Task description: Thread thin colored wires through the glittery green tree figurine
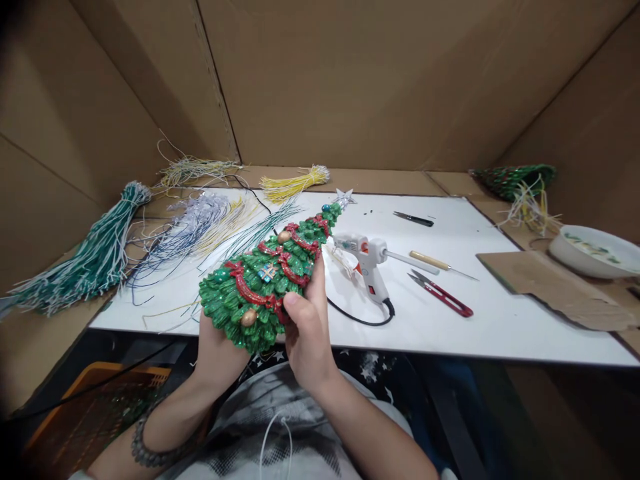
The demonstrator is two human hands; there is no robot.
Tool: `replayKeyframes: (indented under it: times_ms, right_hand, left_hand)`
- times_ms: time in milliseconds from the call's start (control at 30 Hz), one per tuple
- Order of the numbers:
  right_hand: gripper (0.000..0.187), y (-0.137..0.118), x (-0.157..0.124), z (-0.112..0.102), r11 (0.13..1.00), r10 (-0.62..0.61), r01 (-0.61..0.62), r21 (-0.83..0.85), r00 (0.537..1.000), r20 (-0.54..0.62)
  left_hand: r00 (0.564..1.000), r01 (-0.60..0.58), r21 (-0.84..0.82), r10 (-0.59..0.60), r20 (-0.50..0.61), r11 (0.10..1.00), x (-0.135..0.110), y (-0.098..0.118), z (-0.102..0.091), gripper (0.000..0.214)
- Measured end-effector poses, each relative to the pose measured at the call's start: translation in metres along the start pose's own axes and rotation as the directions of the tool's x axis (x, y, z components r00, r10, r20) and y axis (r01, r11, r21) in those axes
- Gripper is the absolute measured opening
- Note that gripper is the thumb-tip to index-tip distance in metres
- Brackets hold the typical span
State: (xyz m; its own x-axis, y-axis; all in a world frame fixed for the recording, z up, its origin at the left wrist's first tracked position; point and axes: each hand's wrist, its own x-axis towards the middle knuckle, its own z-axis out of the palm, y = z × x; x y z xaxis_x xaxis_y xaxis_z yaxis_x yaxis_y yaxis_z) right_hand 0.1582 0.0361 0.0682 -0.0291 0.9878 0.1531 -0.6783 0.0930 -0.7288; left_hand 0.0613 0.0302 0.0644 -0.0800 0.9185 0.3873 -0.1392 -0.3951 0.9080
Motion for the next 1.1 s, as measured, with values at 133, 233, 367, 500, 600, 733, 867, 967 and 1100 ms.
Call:
replayKeyframes:
  times_ms: [133, 233, 367, 500, 600, 733, 867, 967, 1100]
  right_hand:
    - [0.070, -0.0021, -0.0003, 0.0018, 0.999, 0.036, -0.035, 0.007, 0.999, -0.034]
    - [0.072, -0.0021, -0.0009, 0.0030, 0.998, 0.055, -0.055, -0.006, 0.997, -0.054]
    - [0.073, -0.0013, 0.0004, 0.0046, 0.998, 0.052, -0.054, -0.026, 0.995, -0.090]
    - [0.070, -0.0019, 0.0016, 0.0051, 0.998, 0.042, -0.046, -0.038, 0.994, -0.100]
    - [0.068, -0.0040, 0.0015, 0.0043, 0.998, 0.057, -0.060, -0.026, 0.993, -0.105]
    - [0.064, -0.0057, 0.0016, 0.0031, 0.996, 0.086, -0.090, -0.027, 0.989, -0.124]
    - [0.061, -0.0045, 0.0017, 0.0031, 0.995, 0.090, -0.095, -0.033, 0.985, -0.146]
    - [0.059, -0.0038, 0.0015, 0.0035, 0.995, 0.093, -0.097, -0.020, 0.984, -0.151]
    - [0.058, -0.0054, 0.0017, 0.0039, 0.992, 0.125, -0.128, -0.009, 0.981, -0.150]
  left_hand:
    - [1.000, 0.003, 0.011, -0.003, 0.003, 1.000, 0.0001, -0.0016, 0.0000, 0.012]
    - [1.000, -0.011, 0.008, 0.011, 0.001, 1.000, 0.0012, -0.0014, -0.0002, 0.017]
    - [0.999, -0.021, 0.004, 0.021, 0.031, 1.000, 0.0021, -0.0024, -0.0012, 0.016]
    - [0.999, -0.033, 0.023, 0.032, 0.024, 0.999, 0.0020, -0.0050, -0.0020, 0.014]
    - [0.999, -0.045, 0.036, 0.045, 0.008, 0.998, 0.0022, -0.0060, -0.0020, 0.015]
    - [0.999, -0.041, 0.041, 0.040, 0.006, 0.998, 0.0026, -0.0063, -0.0014, 0.011]
    - [0.999, -0.028, 0.051, 0.029, -0.016, 0.998, 0.0024, -0.0052, -0.0006, 0.008]
    - [0.999, 0.001, 0.065, 0.002, -0.037, 0.998, 0.0018, -0.0035, -0.0003, 0.010]
    - [0.998, 0.057, 0.087, -0.054, -0.044, 0.995, 0.0010, -0.0022, -0.0008, 0.015]
